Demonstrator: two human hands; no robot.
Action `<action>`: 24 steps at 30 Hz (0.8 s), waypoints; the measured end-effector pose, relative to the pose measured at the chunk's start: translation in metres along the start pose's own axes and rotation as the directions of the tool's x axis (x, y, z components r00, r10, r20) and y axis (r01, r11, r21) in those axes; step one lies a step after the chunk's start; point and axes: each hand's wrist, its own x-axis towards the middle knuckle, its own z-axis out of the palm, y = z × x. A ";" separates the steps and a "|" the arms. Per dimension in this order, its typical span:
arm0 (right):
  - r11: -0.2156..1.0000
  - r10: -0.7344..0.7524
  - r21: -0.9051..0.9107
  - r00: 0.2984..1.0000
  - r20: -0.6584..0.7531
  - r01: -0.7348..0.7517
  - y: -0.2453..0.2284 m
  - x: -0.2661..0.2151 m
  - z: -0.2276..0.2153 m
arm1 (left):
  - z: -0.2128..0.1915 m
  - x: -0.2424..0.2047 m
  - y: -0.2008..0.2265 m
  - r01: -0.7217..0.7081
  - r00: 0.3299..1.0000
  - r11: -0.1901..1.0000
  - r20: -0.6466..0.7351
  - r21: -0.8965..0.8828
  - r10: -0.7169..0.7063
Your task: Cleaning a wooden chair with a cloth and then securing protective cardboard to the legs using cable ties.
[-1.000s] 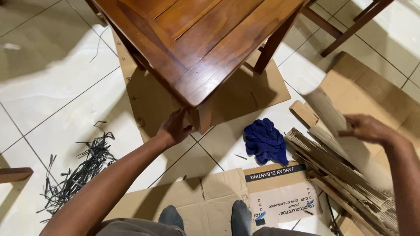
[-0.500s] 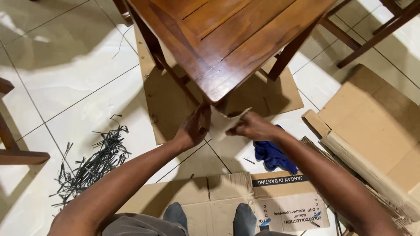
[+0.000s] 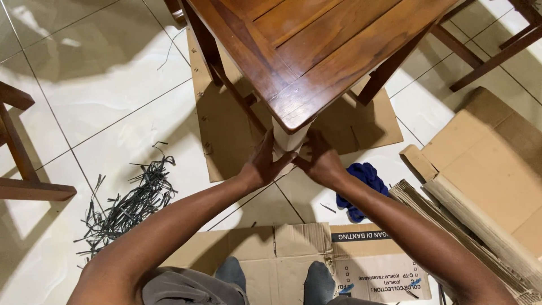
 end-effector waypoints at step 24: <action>0.986 -0.069 -0.140 0.980 0.187 0.096 0.030 -0.031 0.030 | 0.002 -0.042 0.003 0.164 0.986 0.965 -0.053 0.203 -0.157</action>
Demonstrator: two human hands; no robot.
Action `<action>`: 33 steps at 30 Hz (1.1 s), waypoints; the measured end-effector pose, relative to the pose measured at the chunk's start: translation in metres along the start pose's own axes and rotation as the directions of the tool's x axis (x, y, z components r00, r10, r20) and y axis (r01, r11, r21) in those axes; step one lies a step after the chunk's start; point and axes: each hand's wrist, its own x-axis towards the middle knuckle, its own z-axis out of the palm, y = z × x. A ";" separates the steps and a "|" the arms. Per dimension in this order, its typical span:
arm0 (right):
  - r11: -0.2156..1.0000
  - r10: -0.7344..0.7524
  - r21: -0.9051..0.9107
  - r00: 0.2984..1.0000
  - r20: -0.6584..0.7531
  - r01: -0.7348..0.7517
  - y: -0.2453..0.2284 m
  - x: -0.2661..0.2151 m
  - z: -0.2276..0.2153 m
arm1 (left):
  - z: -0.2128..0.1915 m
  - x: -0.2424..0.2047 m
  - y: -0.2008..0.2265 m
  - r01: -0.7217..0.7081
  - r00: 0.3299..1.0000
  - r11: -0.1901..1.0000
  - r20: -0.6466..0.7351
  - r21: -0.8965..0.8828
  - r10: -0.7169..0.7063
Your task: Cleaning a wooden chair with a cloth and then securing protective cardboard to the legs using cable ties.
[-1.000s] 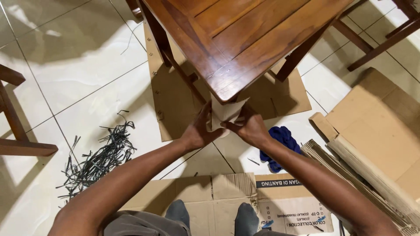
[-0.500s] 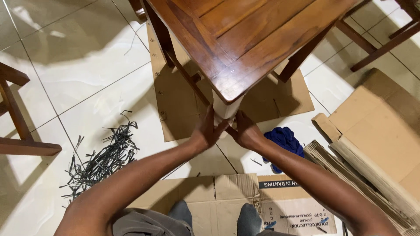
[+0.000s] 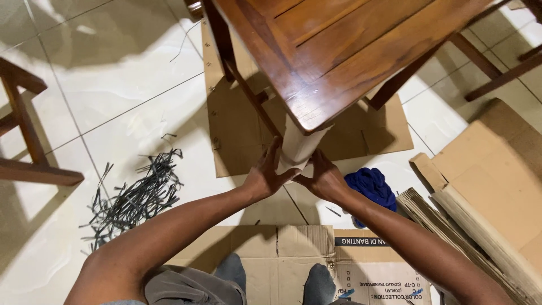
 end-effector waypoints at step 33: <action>0.954 0.285 -0.223 0.374 0.882 -0.202 -0.026 -0.005 0.056 | -0.139 0.012 -0.326 0.263 0.937 0.612 -0.046 0.746 -0.346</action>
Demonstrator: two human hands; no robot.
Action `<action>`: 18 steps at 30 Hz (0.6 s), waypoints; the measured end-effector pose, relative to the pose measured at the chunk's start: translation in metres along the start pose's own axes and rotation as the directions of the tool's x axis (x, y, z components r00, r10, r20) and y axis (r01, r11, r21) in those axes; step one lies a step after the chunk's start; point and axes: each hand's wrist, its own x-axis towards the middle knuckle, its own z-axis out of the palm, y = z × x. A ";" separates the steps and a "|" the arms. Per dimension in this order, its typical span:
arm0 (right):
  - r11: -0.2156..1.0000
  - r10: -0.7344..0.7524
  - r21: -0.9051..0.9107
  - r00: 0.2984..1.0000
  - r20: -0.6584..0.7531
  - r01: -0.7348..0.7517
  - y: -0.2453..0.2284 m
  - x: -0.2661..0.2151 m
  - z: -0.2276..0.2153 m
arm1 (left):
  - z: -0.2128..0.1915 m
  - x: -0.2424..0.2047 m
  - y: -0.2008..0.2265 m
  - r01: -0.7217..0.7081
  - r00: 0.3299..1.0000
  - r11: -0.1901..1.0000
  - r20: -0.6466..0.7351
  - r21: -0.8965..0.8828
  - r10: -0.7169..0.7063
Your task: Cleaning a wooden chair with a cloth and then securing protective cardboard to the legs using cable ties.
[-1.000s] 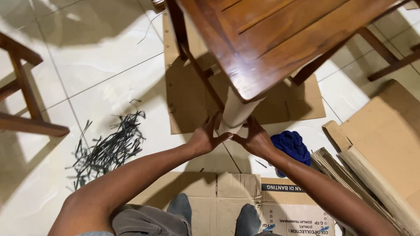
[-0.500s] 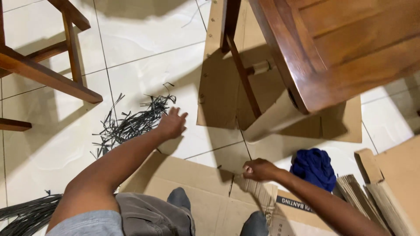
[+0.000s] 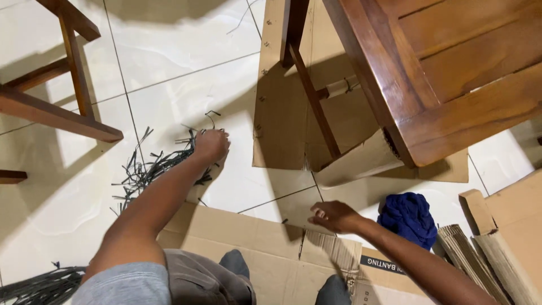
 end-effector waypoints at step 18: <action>0.738 -0.123 0.509 0.830 -0.545 0.443 -0.052 -0.031 -0.041 | -0.141 -0.107 0.187 0.058 0.790 0.259 0.203 -0.964 0.579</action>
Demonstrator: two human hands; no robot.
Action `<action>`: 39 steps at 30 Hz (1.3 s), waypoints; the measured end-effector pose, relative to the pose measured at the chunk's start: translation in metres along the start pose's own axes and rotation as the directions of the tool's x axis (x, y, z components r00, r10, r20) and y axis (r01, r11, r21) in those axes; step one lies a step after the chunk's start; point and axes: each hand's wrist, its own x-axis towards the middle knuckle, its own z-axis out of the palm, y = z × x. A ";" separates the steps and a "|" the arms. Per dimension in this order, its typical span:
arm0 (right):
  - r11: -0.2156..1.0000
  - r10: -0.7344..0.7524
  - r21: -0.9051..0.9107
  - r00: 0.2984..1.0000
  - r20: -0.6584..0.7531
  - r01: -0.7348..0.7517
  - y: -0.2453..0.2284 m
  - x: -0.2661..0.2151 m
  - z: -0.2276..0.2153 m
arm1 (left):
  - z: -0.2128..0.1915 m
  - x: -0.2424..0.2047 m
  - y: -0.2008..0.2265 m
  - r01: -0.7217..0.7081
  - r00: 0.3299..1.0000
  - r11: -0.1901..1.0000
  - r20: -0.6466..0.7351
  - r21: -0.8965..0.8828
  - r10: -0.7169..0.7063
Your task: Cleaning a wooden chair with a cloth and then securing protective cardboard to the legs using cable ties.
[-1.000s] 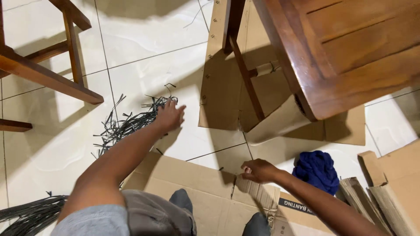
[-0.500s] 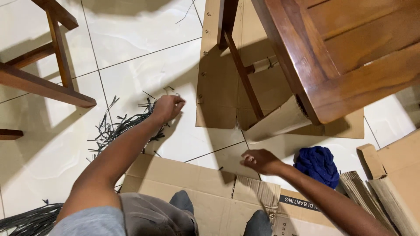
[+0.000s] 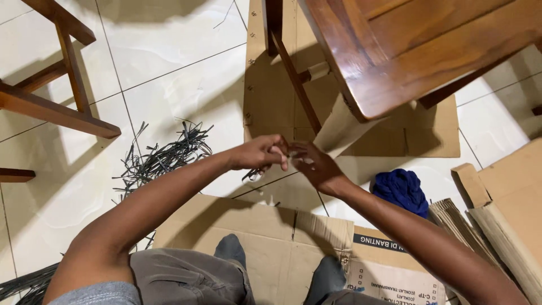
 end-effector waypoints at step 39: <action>0.954 -0.093 -0.282 0.995 0.040 0.101 0.018 -0.079 -0.056 | 0.066 0.042 0.006 -0.247 0.950 0.700 0.024 0.670 0.313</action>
